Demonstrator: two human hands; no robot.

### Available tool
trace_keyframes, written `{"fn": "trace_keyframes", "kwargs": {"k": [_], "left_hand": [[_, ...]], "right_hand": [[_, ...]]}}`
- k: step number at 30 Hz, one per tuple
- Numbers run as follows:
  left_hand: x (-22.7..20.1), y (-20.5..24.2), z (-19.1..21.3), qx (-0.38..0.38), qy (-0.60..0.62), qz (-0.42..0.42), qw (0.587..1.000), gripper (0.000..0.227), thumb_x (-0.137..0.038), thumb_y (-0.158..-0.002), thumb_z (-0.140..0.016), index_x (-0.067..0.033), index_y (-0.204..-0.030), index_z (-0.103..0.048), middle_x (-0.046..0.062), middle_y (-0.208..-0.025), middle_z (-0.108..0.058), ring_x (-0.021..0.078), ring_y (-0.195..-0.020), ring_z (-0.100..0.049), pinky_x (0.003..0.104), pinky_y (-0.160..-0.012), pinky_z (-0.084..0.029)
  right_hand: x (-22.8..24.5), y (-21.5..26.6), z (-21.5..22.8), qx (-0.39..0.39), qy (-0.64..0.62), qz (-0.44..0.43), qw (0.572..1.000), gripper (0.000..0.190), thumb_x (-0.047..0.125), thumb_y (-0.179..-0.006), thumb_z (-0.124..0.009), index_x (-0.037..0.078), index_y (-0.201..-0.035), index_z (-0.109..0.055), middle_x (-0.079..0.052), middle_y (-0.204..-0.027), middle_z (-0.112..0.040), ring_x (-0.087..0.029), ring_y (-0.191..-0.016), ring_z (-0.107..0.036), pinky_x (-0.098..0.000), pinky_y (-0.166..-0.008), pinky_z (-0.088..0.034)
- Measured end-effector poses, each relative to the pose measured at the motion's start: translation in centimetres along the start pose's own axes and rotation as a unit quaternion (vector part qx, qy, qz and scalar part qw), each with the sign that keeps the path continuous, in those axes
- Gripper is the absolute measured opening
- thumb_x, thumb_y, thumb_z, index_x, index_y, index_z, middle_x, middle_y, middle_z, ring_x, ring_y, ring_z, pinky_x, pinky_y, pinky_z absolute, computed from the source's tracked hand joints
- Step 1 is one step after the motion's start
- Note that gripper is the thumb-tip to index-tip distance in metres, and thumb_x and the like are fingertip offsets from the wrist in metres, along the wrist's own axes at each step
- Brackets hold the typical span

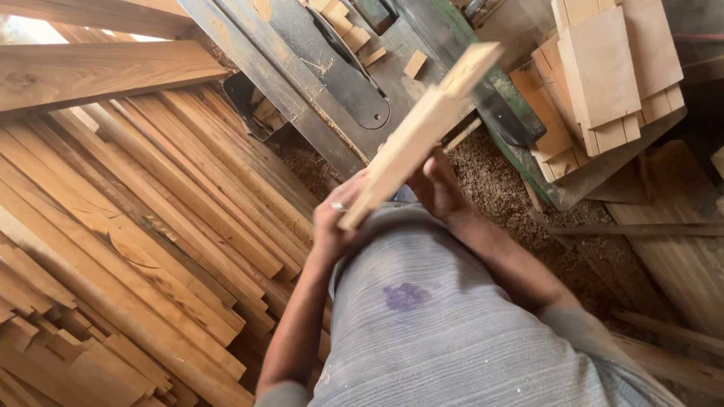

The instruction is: The person repeatedly picks up small wooden blocks from a stack, feeds them through a table saw to cut notches, and places the finished pieces into a pile. The process is repeated for multiple blocks.

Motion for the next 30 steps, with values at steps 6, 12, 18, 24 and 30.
{"fn": "trace_keyframes", "kwargs": {"k": [6,12,18,24,30], "left_hand": [[9.8,5.6,3.2,-0.156,0.231,0.219,0.935,0.034,-0.026,-0.109,-0.069,0.0042,-0.122,-0.063,0.01,-0.114,-0.066,0.0164,-0.104,-0.063,0.03,-0.093,-0.054],[15.1,5.6,2.7,-0.247,0.407,0.338,0.812,0.036,-0.03,-0.109,-0.063,0.0037,-0.12,-0.056,0.015,-0.105,-0.069,0.0245,-0.088,-0.068,0.038,-0.081,-0.059],[16.0,3.3,3.5,-0.244,0.435,0.322,0.805,0.045,-0.035,-0.105,-0.06,0.0014,-0.132,-0.057,0.011,-0.113,-0.068,0.0184,-0.096,-0.069,0.033,-0.084,-0.059],[16.7,0.8,3.4,-0.251,0.416,0.359,0.797,0.045,-0.035,-0.102,-0.061,-0.0004,-0.132,-0.056,0.011,-0.115,-0.068,0.0192,-0.097,-0.069,0.034,-0.082,-0.058],[17.4,-1.2,3.2,-0.264,0.425,0.365,0.785,0.049,-0.035,-0.099,-0.061,0.0005,-0.133,-0.055,0.013,-0.122,-0.069,0.022,-0.107,-0.071,0.036,-0.093,-0.059]], "right_hand": [[-4.5,0.1,5.4,-0.102,0.125,-0.211,0.964,0.075,0.051,-0.088,-0.072,0.0,-0.139,-0.051,-0.018,-0.125,-0.059,-0.027,-0.118,-0.065,-0.0445,-0.097,-0.062],[-7.5,-1.1,7.7,-0.067,0.396,-0.363,0.841,0.052,0.056,-0.093,-0.062,0.006,-0.108,-0.069,-0.008,-0.092,-0.078,-0.016,-0.071,-0.079,-0.0332,-0.063,-0.066],[-5.5,-2.9,4.5,0.195,0.696,-0.001,0.691,0.032,0.052,-0.097,-0.073,0.021,-0.105,-0.074,-0.002,-0.102,-0.078,-0.016,-0.089,-0.077,-0.032,-0.084,-0.063],[-8.6,-7.5,2.1,0.198,0.795,0.227,0.527,0.056,0.003,-0.092,-0.061,0.03,-0.141,-0.07,-0.008,-0.144,-0.065,-0.023,-0.138,-0.052,-0.0391,-0.116,-0.04],[-9.7,-10.1,3.4,0.193,0.755,0.206,0.592,0.05,0.001,-0.1,-0.057,0.025,-0.143,-0.068,-0.012,-0.144,-0.065,-0.026,-0.136,-0.054,-0.0408,-0.114,-0.04]]}}
Point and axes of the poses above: each hand's wrist, its own y-axis away from the middle knuckle, its own z-axis out of the back of the hand, x = y × z, the point moved 3 cm from there along -y, towards the middle knuckle
